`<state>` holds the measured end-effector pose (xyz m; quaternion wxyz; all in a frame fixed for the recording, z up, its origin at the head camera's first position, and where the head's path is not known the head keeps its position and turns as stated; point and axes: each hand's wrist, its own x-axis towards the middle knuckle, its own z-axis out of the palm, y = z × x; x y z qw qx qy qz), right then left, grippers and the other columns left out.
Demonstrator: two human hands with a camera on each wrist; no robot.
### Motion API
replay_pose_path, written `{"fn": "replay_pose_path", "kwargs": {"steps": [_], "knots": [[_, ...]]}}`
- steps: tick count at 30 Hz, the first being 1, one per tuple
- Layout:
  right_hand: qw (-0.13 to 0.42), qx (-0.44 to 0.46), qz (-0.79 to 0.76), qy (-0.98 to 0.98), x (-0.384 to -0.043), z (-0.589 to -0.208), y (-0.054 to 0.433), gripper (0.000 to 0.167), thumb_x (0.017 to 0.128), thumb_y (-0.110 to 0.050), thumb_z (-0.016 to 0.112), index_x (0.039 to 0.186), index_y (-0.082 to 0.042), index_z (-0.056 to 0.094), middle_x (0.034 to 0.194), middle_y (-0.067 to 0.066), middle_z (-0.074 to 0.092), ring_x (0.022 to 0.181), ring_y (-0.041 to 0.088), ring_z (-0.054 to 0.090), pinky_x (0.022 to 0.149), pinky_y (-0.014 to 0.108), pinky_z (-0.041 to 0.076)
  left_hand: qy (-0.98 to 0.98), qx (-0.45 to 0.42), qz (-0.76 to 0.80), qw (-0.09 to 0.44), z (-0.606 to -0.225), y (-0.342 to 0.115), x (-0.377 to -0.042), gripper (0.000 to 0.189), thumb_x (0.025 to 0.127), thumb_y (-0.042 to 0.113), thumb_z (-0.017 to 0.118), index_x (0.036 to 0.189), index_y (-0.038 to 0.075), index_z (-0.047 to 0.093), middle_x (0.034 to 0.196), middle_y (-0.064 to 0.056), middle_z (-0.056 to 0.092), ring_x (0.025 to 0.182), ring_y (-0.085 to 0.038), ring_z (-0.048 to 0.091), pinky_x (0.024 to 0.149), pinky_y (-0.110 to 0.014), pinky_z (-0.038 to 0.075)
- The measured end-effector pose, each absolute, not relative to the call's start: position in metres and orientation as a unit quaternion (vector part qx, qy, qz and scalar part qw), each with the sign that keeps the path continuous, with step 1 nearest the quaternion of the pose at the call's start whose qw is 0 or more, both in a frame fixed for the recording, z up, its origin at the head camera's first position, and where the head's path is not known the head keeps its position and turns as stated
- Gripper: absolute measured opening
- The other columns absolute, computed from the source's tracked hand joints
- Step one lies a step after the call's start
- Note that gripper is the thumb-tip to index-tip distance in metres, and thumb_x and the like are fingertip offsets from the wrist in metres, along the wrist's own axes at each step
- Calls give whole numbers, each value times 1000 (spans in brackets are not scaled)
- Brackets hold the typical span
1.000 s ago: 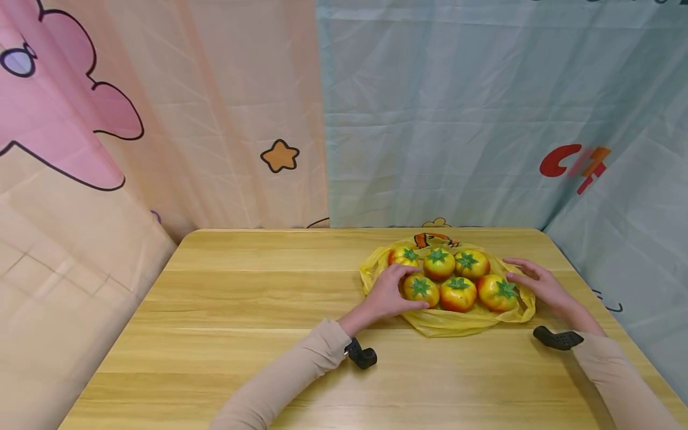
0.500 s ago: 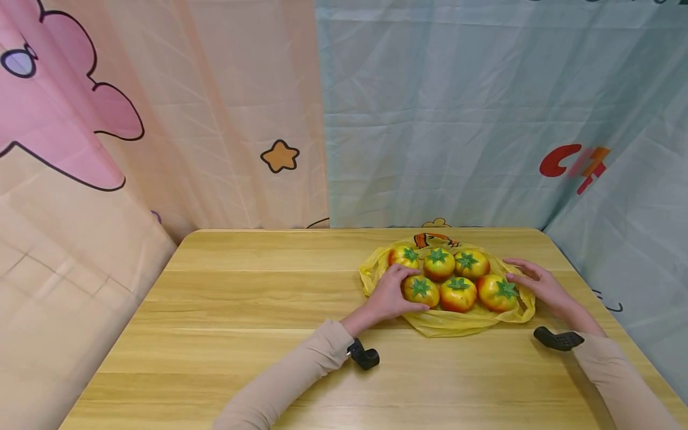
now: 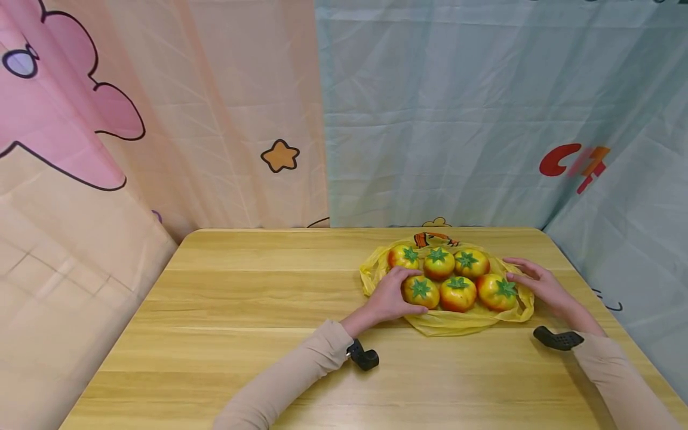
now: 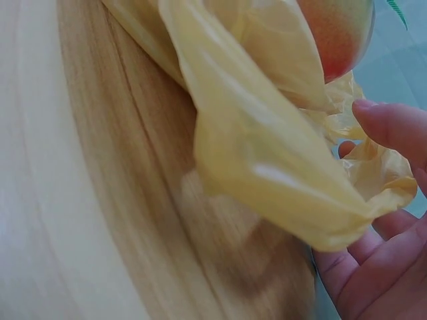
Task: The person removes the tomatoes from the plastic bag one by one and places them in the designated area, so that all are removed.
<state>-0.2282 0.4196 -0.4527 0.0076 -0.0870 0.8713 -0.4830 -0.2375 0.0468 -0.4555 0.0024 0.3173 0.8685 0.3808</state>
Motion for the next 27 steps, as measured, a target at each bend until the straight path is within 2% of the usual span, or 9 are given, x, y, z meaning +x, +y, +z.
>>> {"fn": "replay_pose_path", "kwargs": {"steps": [9, 13, 15, 17, 18, 20, 22, 25, 27], "knots": [[10, -90, -485, 870, -229, -453, 419, 43, 100, -23, 52, 139, -7, 45, 114, -39, 43, 101, -22, 43, 78, 3, 34, 865, 310, 394, -1, -453, 45, -236, 68, 73, 37, 82, 132, 18, 56, 127, -5, 55, 117, -18, 55, 99, -28, 45], [16, -79, -483, 872, -228, -451, 419, 43, 100, -26, 51, 141, -14, 46, 123, -33, 44, 103, -24, 39, 79, 4, 33, 864, 303, 403, 1, -449, 44, -233, 68, 73, 37, 83, 132, 18, 55, 127, -5, 55, 116, -19, 55, 99, -28, 46], [20, -72, -483, 872, -227, -451, 418, 43, 100, -27, 51, 142, -19, 46, 131, -27, 45, 105, -24, 35, 93, 12, 34, 863, 300, 407, -1, -447, 44, -232, 68, 73, 37, 83, 132, 18, 55, 127, -5, 55, 116, -19, 55, 98, -28, 46], [23, -67, -486, 871, -227, -451, 418, 43, 100, -28, 51, 142, -23, 46, 138, -20, 44, 108, -22, 33, 109, 30, 31, 862, 299, 410, -6, -446, 44, -231, 68, 73, 37, 83, 132, 18, 55, 127, -5, 55, 117, -19, 55, 98, -29, 46], [25, -65, -489, 870, -227, -451, 418, 43, 100, -28, 51, 142, -23, 46, 140, -19, 44, 110, -21, 32, 113, 42, 27, 861, 299, 412, -8, -446, 44, -231, 68, 73, 37, 83, 132, 18, 55, 127, -5, 55, 116, -19, 55, 98, -29, 46], [29, -61, -495, 866, -227, -452, 418, 43, 99, -29, 52, 142, -23, 45, 140, -20, 43, 117, -14, 32, 110, 64, 18, 858, 297, 419, -13, -445, 43, -230, 68, 72, 37, 83, 131, 18, 55, 126, -4, 55, 114, -18, 55, 96, -27, 47], [32, -57, -499, 864, -227, -453, 418, 45, 99, -29, 52, 143, -20, 44, 134, -25, 43, 127, -2, 32, 106, 71, 14, 856, 293, 425, -18, -445, 42, -230, 68, 72, 37, 83, 131, 18, 55, 125, -4, 55, 112, -17, 55, 93, -25, 47], [35, -52, -498, 865, -227, -453, 418, 48, 99, -29, 53, 143, -14, 42, 123, -33, 42, 136, 17, 28, 106, 72, 13, 855, 286, 432, -25, -443, 40, -228, 68, 72, 37, 83, 131, 18, 55, 125, -4, 55, 110, -16, 55, 90, -22, 47], [35, -50, -496, 866, -228, -454, 417, 50, 99, -29, 53, 143, -10, 41, 116, -36, 41, 137, 22, 26, 106, 72, 14, 854, 282, 436, -28, -441, 38, -227, 69, 71, 36, 83, 131, 17, 55, 126, -4, 55, 111, -16, 55, 90, -22, 47]]}}
